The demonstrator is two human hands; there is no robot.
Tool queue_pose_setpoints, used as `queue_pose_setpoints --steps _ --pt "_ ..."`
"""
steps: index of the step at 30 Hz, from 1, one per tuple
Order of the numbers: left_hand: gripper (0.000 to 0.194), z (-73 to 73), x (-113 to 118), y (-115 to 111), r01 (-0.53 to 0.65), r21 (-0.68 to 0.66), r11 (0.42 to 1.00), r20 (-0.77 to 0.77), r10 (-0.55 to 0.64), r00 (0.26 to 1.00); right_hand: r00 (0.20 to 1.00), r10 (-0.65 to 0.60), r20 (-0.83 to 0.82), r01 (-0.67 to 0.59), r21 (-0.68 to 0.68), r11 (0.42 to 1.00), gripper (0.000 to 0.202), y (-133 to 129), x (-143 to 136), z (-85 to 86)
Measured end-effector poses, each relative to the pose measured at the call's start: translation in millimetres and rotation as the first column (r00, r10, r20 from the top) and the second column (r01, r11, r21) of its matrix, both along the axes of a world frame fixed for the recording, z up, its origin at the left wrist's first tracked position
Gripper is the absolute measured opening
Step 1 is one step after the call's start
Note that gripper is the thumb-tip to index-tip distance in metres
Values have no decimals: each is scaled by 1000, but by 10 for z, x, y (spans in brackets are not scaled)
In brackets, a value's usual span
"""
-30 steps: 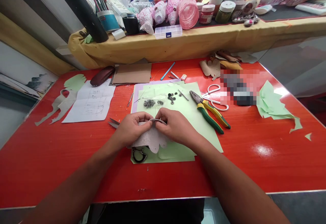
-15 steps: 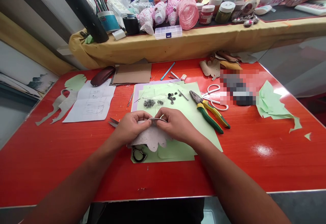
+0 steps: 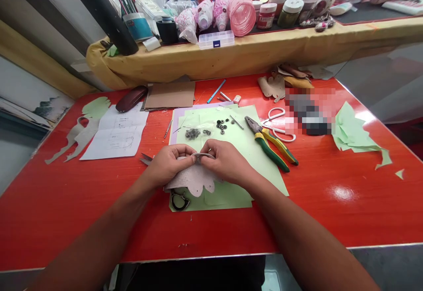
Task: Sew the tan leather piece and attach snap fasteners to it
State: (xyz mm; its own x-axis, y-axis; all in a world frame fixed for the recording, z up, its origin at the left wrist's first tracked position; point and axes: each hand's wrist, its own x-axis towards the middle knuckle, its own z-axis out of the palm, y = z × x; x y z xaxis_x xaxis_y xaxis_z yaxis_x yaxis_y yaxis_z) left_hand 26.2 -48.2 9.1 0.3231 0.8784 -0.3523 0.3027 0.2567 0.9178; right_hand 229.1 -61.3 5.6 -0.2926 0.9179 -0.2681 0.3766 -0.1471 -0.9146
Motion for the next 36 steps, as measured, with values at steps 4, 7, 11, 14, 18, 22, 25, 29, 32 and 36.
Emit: queue_pose_setpoints --steps 4,7,11,14,18,22,25,29,32,36 --pt "27 -6 9 -20 11 -25 1000 51 -10 999 995 -13 -101 8 -47 999 6 -3 -16 13" --pt "22 -40 24 -45 -2 38 999 24 1 1000 991 -22 -128 16 -49 999 8 -1 -27 9" --pt "21 -82 16 -48 49 142 989 -44 -43 998 998 -33 -50 32 -10 999 7 15 -31 -30" --pt "25 -91 -8 -35 75 126 989 -25 -72 997 999 -33 -29 33 -6 999 6 23 -29 -41" --pt "28 -84 -18 -30 73 121 990 -27 -71 997 999 -37 -21 37 12 999 6 22 -30 -18" --pt "24 -85 -4 -46 61 137 989 -49 -54 997 999 -30 -13 30 12 999 5 12 -35 -9" --pt "21 -77 15 -63 42 139 989 -71 -32 997 1000 -28 -6 28 13 1000 5 5 -36 -12" --pt "18 -52 57 -75 6 148 989 -87 7 996 1000 -24 -11 24 11 1000 6 3 -38 -9" --pt "16 -39 87 -86 -13 151 988 -90 27 996 1000 -20 -14 20 0 1000 6 0 -42 -8" --pt "13 -17 84 -109 9 252 968 -172 36 985 1000 -24 -19 24 12 1000 7 -4 -44 -8"
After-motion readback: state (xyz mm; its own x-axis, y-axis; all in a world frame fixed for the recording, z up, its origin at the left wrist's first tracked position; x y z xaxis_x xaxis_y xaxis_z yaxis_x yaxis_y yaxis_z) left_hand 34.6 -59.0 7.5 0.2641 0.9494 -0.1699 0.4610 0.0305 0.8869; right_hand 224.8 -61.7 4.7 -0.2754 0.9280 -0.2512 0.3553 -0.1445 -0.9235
